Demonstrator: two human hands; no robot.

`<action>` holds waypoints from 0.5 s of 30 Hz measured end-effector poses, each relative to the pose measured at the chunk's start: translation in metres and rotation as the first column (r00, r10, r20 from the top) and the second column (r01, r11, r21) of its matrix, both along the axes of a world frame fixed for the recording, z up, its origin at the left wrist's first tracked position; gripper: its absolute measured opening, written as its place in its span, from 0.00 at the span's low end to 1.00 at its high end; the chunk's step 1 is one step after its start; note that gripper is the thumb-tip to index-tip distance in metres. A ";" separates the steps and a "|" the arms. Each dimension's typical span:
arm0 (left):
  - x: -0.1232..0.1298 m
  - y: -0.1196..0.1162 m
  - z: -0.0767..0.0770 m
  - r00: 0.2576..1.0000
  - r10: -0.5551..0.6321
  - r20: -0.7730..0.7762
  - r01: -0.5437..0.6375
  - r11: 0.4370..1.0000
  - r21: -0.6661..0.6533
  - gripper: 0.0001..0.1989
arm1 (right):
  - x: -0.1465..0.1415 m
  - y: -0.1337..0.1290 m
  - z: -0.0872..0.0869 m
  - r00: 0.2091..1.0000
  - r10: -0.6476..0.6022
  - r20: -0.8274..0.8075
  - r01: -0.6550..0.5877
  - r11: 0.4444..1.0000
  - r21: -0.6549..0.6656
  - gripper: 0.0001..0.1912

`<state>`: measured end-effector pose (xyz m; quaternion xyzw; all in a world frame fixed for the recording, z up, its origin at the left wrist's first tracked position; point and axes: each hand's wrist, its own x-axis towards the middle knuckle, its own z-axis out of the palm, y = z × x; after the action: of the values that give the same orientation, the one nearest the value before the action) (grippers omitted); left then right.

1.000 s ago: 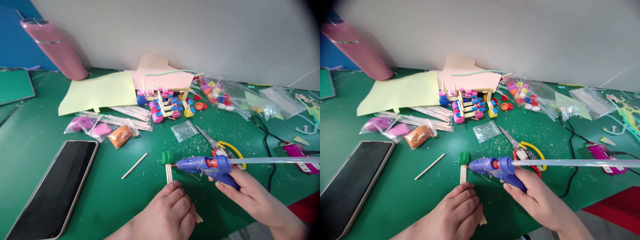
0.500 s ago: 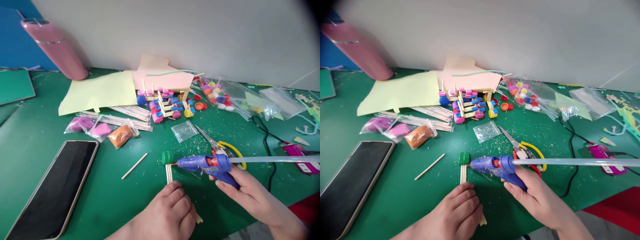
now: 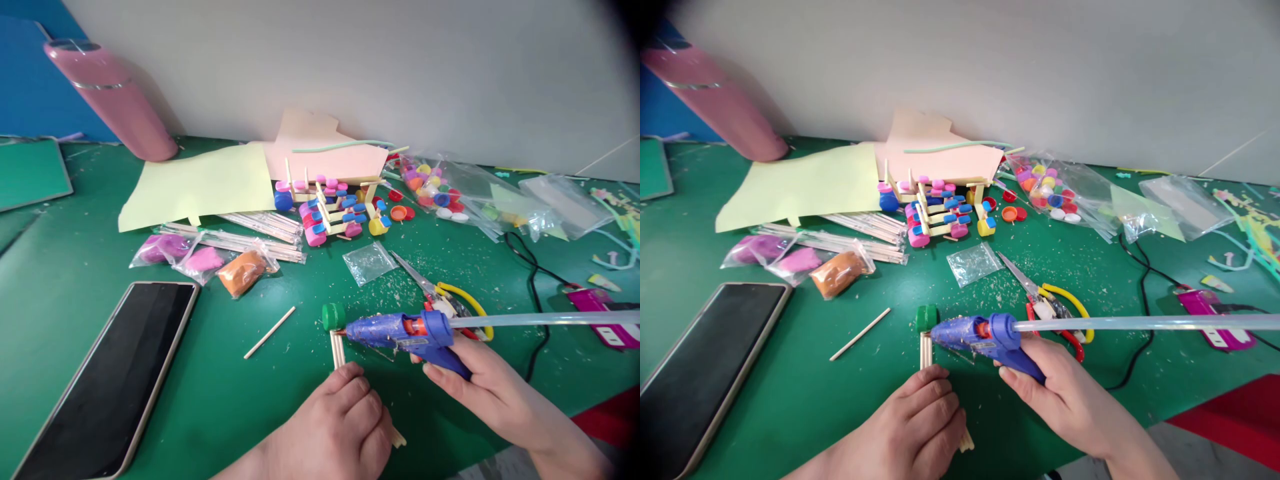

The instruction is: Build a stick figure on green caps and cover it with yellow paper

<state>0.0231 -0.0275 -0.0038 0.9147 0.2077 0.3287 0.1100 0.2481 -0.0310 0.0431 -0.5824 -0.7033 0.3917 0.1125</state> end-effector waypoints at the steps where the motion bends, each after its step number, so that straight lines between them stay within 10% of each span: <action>1: 0.000 0.000 0.000 1.000 0.004 0.001 -0.004 1.000 0.002 0.10 | 0.000 0.000 0.000 1.000 0.001 -0.001 -0.001 1.000 0.001 0.19; 15: -0.001 -0.001 0.000 1.000 -0.005 -0.020 0.006 1.000 0.003 0.11 | -0.002 0.003 0.002 1.000 0.017 -0.012 -0.016 1.000 0.021 0.19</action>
<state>0.0218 -0.0285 -0.0042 0.9187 0.2058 0.3195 0.1075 0.2464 -0.0275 0.0454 -0.5730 -0.7114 0.3889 0.1197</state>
